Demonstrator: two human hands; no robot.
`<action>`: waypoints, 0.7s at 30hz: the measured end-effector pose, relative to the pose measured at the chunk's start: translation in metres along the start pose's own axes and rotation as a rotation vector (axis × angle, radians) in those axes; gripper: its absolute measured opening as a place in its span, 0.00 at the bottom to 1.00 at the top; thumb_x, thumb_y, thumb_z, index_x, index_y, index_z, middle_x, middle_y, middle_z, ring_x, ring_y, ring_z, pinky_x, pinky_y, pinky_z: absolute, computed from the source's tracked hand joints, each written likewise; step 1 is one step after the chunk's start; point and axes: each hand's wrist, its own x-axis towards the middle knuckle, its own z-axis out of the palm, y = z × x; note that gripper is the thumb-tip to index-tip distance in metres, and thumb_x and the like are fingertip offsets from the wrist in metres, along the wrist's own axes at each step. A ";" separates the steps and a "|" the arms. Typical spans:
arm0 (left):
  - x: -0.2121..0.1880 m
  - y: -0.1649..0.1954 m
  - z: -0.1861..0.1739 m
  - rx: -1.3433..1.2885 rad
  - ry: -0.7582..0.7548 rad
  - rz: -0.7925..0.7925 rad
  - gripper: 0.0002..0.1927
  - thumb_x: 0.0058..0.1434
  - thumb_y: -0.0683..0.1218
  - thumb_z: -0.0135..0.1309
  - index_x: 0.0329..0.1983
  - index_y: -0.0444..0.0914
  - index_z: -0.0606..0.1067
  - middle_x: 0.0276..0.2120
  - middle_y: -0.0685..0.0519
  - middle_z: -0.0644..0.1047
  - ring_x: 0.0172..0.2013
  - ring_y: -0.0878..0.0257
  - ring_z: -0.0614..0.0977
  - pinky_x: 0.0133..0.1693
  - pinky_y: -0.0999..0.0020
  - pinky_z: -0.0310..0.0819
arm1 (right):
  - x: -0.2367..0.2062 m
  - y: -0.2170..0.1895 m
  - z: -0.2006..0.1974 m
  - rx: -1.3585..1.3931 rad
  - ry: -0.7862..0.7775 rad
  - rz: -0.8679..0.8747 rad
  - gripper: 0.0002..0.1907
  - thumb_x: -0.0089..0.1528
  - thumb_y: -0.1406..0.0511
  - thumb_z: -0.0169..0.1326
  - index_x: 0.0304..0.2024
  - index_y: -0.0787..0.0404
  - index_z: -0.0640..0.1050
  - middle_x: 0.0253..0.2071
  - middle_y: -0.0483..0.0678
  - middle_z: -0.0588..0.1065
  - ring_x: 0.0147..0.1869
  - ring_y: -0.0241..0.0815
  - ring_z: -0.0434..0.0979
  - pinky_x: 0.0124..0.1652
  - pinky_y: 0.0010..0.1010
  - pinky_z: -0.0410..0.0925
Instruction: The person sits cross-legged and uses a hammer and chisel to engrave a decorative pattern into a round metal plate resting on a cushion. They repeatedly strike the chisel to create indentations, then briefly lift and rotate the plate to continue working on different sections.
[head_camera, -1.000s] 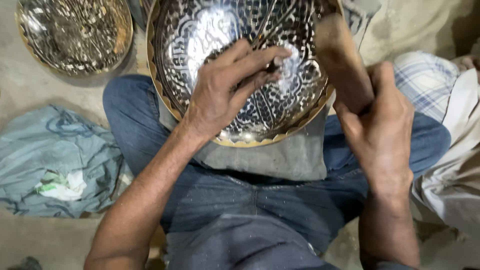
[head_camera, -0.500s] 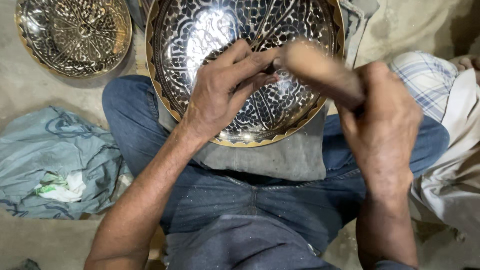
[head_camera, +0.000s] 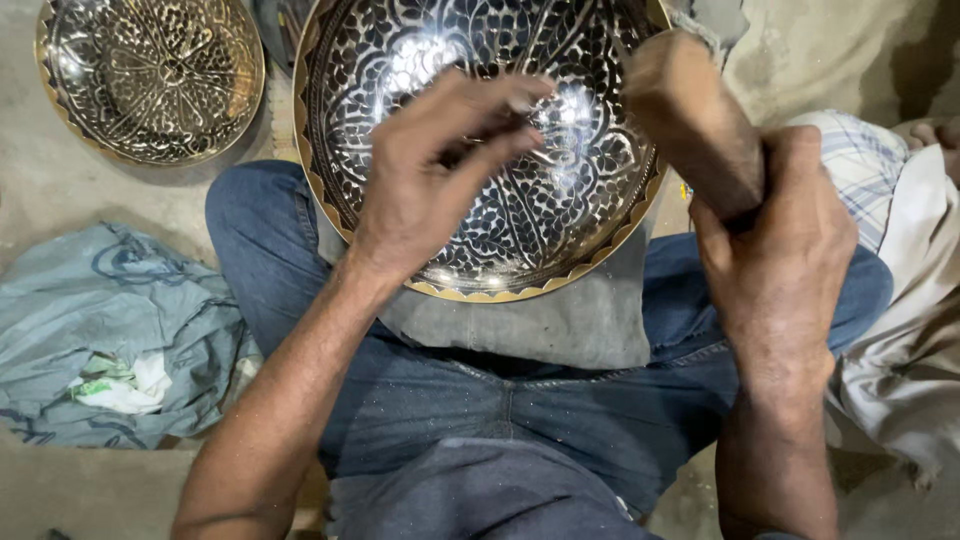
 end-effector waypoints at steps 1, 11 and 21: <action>0.002 0.000 0.000 0.014 -0.018 -0.008 0.14 0.73 0.45 0.58 0.61 0.48 0.75 0.42 0.57 0.79 0.41 0.70 0.82 0.43 0.79 0.84 | 0.002 -0.001 -0.001 0.034 -0.014 -0.019 0.19 0.62 0.74 0.66 0.50 0.69 0.71 0.39 0.56 0.74 0.42 0.54 0.78 0.41 0.41 0.71; -0.004 0.005 0.006 -0.084 -0.071 -0.044 0.16 0.73 0.43 0.56 0.63 0.45 0.75 0.45 0.55 0.79 0.45 0.70 0.85 0.46 0.80 0.87 | -0.005 -0.001 0.001 0.109 -0.056 0.002 0.25 0.63 0.73 0.66 0.61 0.65 0.72 0.46 0.56 0.77 0.48 0.51 0.80 0.48 0.40 0.72; -0.003 -0.005 0.007 0.003 -0.158 0.012 0.18 0.70 0.46 0.60 0.61 0.40 0.74 0.44 0.53 0.81 0.42 0.66 0.85 0.44 0.75 0.86 | -0.004 -0.007 -0.004 0.090 -0.116 -0.047 0.26 0.53 0.76 0.66 0.54 0.66 0.75 0.39 0.57 0.75 0.44 0.54 0.78 0.45 0.41 0.71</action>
